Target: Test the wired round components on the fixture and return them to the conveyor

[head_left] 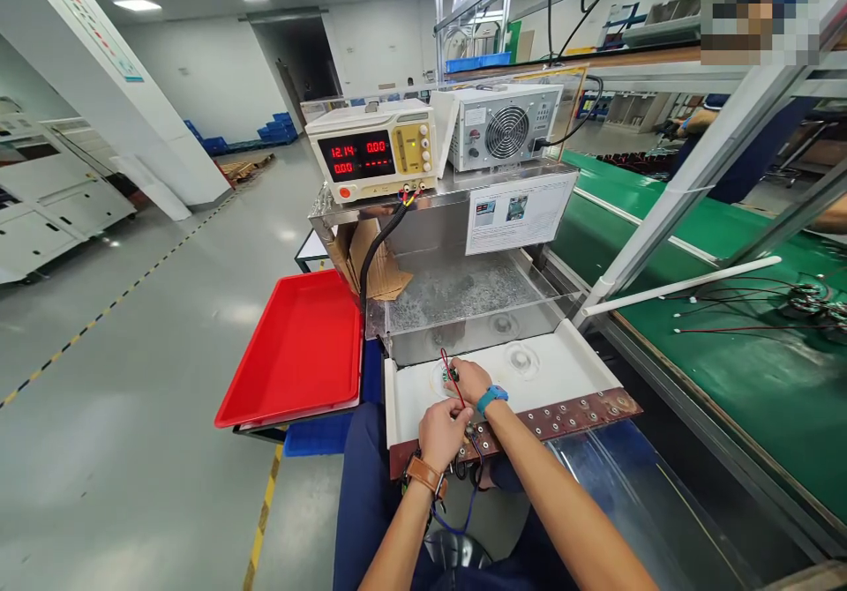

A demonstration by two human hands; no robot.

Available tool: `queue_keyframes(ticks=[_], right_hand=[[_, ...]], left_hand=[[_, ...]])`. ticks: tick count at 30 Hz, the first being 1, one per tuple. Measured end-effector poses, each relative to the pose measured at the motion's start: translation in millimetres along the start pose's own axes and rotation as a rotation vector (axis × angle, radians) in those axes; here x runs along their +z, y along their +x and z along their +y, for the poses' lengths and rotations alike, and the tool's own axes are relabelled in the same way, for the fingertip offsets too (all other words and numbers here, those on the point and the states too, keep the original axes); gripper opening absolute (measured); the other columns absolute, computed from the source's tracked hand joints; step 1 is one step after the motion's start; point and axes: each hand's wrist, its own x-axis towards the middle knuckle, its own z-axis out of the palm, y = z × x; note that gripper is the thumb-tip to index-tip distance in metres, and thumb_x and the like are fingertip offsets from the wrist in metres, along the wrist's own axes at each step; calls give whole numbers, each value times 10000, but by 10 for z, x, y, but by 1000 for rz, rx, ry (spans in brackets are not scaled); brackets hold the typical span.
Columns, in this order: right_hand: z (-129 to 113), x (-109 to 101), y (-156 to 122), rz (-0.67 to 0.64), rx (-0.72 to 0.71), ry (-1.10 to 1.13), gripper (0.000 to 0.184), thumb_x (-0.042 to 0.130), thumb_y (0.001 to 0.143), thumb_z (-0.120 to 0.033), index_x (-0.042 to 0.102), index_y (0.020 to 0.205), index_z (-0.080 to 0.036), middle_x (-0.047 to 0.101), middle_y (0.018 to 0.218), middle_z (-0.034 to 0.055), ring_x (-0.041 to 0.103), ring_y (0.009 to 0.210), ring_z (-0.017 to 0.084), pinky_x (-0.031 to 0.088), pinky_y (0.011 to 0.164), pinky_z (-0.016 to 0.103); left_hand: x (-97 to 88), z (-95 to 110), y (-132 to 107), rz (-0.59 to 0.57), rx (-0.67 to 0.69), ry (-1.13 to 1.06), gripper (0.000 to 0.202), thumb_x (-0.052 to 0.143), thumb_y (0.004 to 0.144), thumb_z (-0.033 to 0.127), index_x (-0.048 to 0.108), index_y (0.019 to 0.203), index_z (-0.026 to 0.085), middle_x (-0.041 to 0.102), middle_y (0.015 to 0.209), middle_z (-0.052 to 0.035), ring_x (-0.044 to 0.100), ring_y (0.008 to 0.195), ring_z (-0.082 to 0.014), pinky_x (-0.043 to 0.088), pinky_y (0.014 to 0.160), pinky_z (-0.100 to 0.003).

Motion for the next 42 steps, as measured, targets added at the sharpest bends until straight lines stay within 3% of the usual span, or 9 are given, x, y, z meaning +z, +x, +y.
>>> queue_keyframes(ticks=[25, 42], right_hand=[[27, 28, -7, 10, -25, 0, 293, 583, 852, -344, 593, 1113, -213, 692, 1003, 79, 614, 960, 219, 353, 691, 267], [-61, 1, 9, -41, -16, -77, 251, 567, 860, -325, 548, 1080, -208, 691, 971, 99, 630, 953, 246, 363, 686, 283]], left_hand=[[-6, 2, -3, 0, 18, 5, 182, 574, 843, 314, 738, 876, 240, 776, 879, -3, 679, 850, -161, 425, 729, -239], [-2, 7, 10, -27, -43, -21, 162, 584, 834, 279, 743, 855, 265, 769, 907, 0, 677, 856, -184, 429, 756, -261]])
